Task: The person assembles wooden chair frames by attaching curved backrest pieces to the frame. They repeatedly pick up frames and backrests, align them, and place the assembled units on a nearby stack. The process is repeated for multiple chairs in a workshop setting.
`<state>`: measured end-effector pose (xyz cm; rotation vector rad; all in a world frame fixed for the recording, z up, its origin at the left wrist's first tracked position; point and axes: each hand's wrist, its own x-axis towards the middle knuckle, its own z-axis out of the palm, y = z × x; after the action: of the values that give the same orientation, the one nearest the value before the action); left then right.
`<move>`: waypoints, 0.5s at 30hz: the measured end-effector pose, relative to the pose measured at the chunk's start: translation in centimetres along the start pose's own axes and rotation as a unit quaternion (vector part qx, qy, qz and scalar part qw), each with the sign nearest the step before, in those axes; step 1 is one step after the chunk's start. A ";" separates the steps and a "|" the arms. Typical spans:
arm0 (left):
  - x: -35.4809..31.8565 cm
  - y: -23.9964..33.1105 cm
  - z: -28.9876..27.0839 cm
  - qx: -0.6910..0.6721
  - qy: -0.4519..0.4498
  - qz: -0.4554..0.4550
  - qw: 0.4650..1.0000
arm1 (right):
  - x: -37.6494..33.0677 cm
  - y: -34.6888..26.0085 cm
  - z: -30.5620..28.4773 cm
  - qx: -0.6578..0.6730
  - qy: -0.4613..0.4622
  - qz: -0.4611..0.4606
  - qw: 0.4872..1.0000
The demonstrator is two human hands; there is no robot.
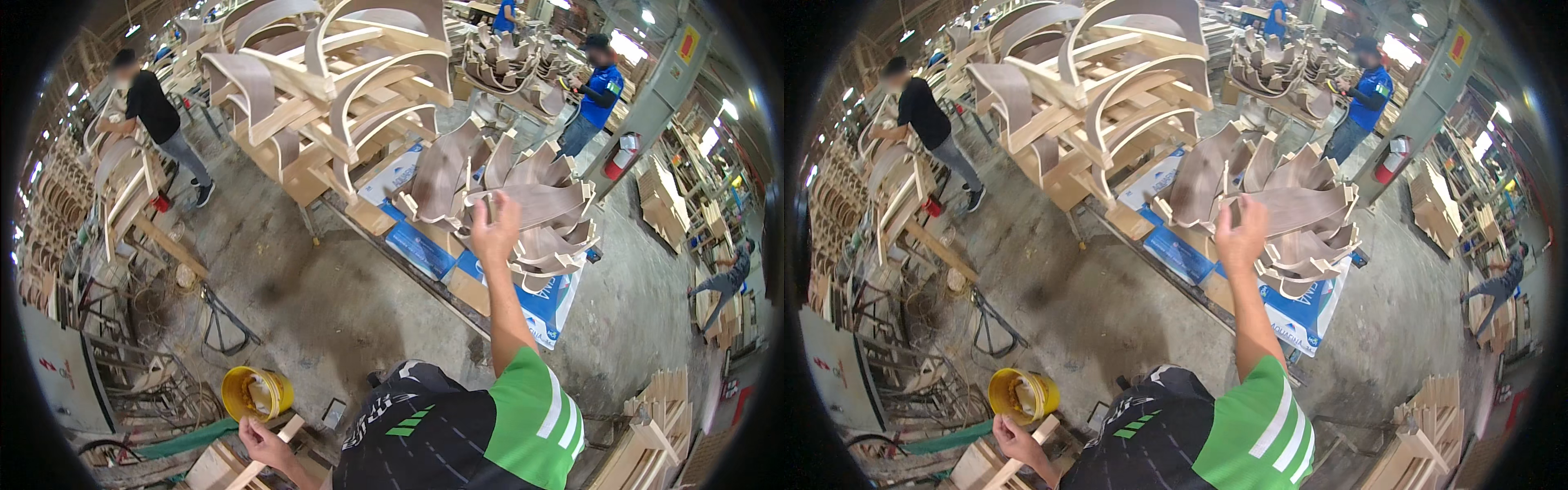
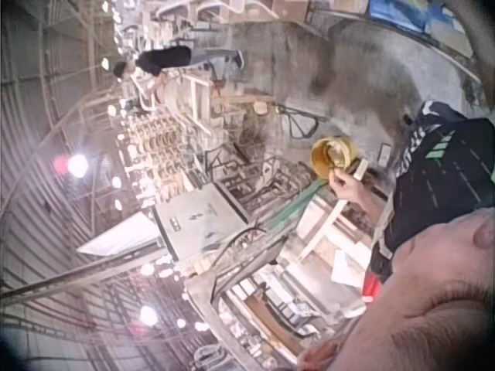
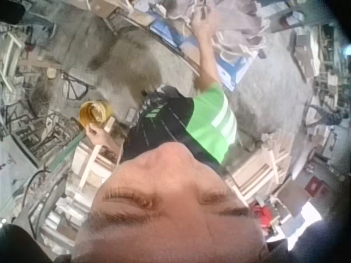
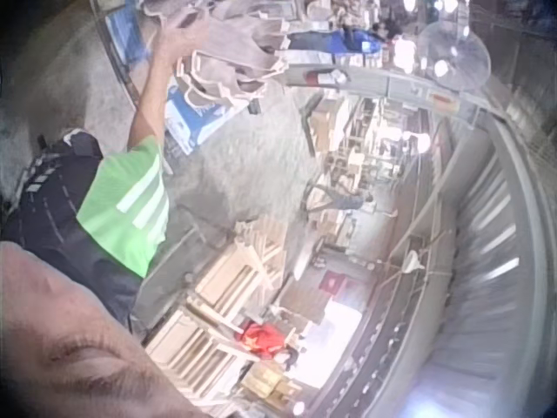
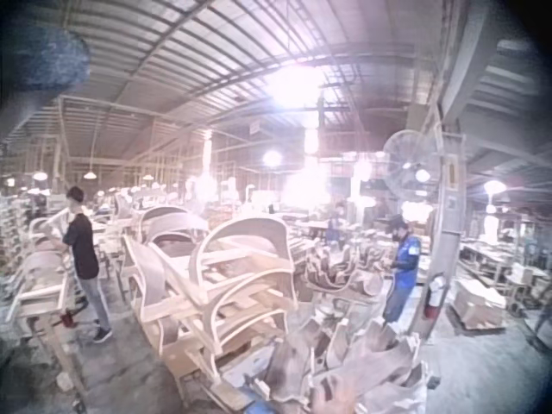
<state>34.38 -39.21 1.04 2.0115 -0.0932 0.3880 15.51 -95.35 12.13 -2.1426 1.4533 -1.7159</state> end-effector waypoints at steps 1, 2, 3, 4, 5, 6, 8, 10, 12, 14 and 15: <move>0.2 1.2 0.7 -0.008 -0.035 -0.002 0.999 | 0.7 1.5 -0.3 -0.063 0.065 -0.020 0.996; 0.7 0.9 1.9 -0.059 -0.040 0.019 0.997 | 1.0 2.5 -0.1 -0.043 -0.038 0.046 0.997; 1.0 1.5 2.9 -0.060 -0.066 0.016 0.996 | 0.9 4.6 -0.1 -0.035 -0.134 0.110 0.984; 1.4 2.4 4.0 -0.062 -0.090 0.014 0.994 | 0.9 6.6 0.2 -0.023 -0.227 0.172 0.958; 1.9 3.3 4.9 -0.064 -0.115 0.011 0.991 | 0.8 8.4 0.5 -0.010 -0.224 0.172 0.959; 2.1 4.3 6.0 -0.104 -0.132 0.012 0.986 | 0.9 10.0 0.6 0.000 -0.219 0.169 0.961; 2.8 4.0 6.2 -0.092 -0.148 0.030 0.984 | 2.7 10.7 0.3 0.033 -0.218 0.172 0.960; 3.3 3.7 6.2 -0.084 -0.159 0.038 0.983 | 6.0 9.9 -1.2 0.061 -0.217 0.187 0.956; 3.3 3.5 5.4 -0.077 -0.167 0.032 0.982 | 9.6 7.1 -3.5 0.150 -0.147 0.235 0.949; 3.0 3.3 4.9 -0.074 -0.163 0.029 0.983 | 12.9 3.3 -6.9 0.285 -0.084 0.223 0.929; 2.8 3.2 4.8 -0.074 -0.165 0.028 0.983 | 14.4 1.1 -8.7 0.349 -0.040 0.216 0.911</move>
<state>37.34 -44.66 2.72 1.9120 -0.3743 0.0762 7.36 -101.29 25.61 -1.3762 0.9683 -1.6104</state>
